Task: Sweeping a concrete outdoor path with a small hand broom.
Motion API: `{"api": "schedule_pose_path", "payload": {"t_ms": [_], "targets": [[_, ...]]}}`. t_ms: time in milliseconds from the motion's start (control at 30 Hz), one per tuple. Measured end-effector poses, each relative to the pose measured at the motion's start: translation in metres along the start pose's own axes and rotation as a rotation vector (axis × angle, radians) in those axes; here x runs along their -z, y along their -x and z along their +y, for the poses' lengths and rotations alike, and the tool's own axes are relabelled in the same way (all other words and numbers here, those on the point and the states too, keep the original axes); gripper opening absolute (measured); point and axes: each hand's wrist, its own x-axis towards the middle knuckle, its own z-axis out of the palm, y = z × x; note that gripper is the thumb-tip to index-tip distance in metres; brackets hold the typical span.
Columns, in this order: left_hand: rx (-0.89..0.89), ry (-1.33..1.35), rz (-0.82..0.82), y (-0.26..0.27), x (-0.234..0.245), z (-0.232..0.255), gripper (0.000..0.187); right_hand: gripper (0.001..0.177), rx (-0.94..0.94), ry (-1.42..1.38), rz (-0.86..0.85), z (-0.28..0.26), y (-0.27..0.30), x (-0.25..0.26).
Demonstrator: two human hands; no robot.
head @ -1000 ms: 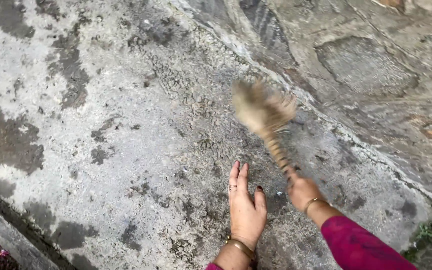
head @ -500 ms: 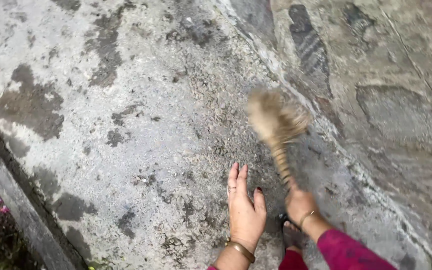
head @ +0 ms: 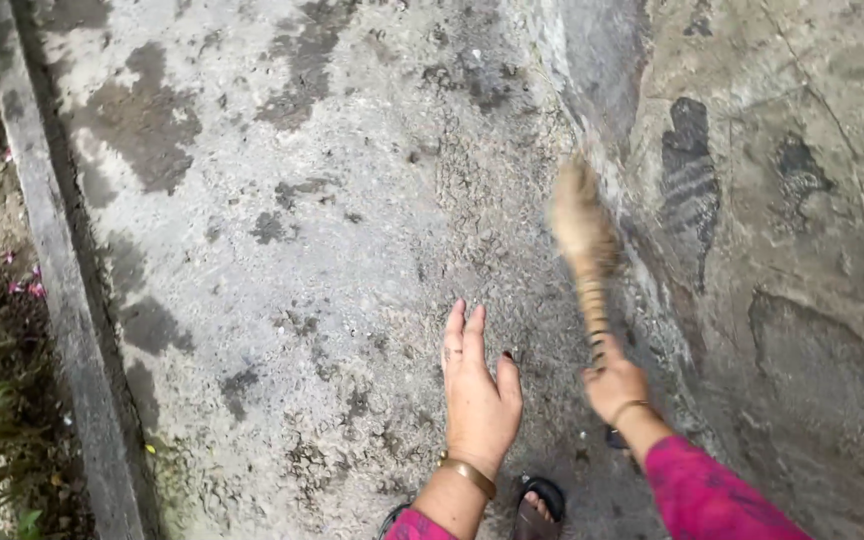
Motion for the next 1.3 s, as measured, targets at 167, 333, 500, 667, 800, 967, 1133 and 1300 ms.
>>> {"api": "schedule_pose_path", "payload": {"t_ms": [167, 333, 500, 667, 800, 967, 1133, 1300], "targets": [[-0.023, -0.08, 0.037, -0.023, 0.002, 0.011, 0.065, 0.067, 0.338, 0.082, -0.242, -0.043, 0.007, 0.02], [-0.023, -0.316, 0.013, -0.037, 0.015, 0.021, 0.079, 0.066, 0.458, -0.047, -0.263, -0.026, -0.005, 0.069], [0.005, -0.351, 0.029, -0.057, 0.031, 0.022, 0.084, 0.084, 0.146, 0.257, 0.03, 0.024, -0.06, 0.033], [0.025, -0.34, 0.001, -0.081, 0.025, 0.02, 0.083, 0.074, 0.228, 0.187, -0.166, -0.027, -0.069, -0.036], [0.015, -0.313, -0.009, -0.098, 0.027, 0.023, 0.082, 0.067, 0.591, 0.168, -0.36, -0.082, -0.052, 0.027], [0.022, -0.33, -0.01, -0.115, 0.039, 0.012, 0.082, 0.073, 0.408, 0.116, -0.14, -0.086, -0.055, 0.077], [0.085, -0.31, -0.012, -0.129, 0.055, 0.006, 0.081, 0.079, 0.062, 0.075, 0.163, -0.084, -0.119, 0.016], [0.103, -0.305, -0.038, -0.14, 0.054, 0.005, 0.082, 0.064, 0.44, 0.097, -0.173, -0.134, -0.108, 0.007]]}}
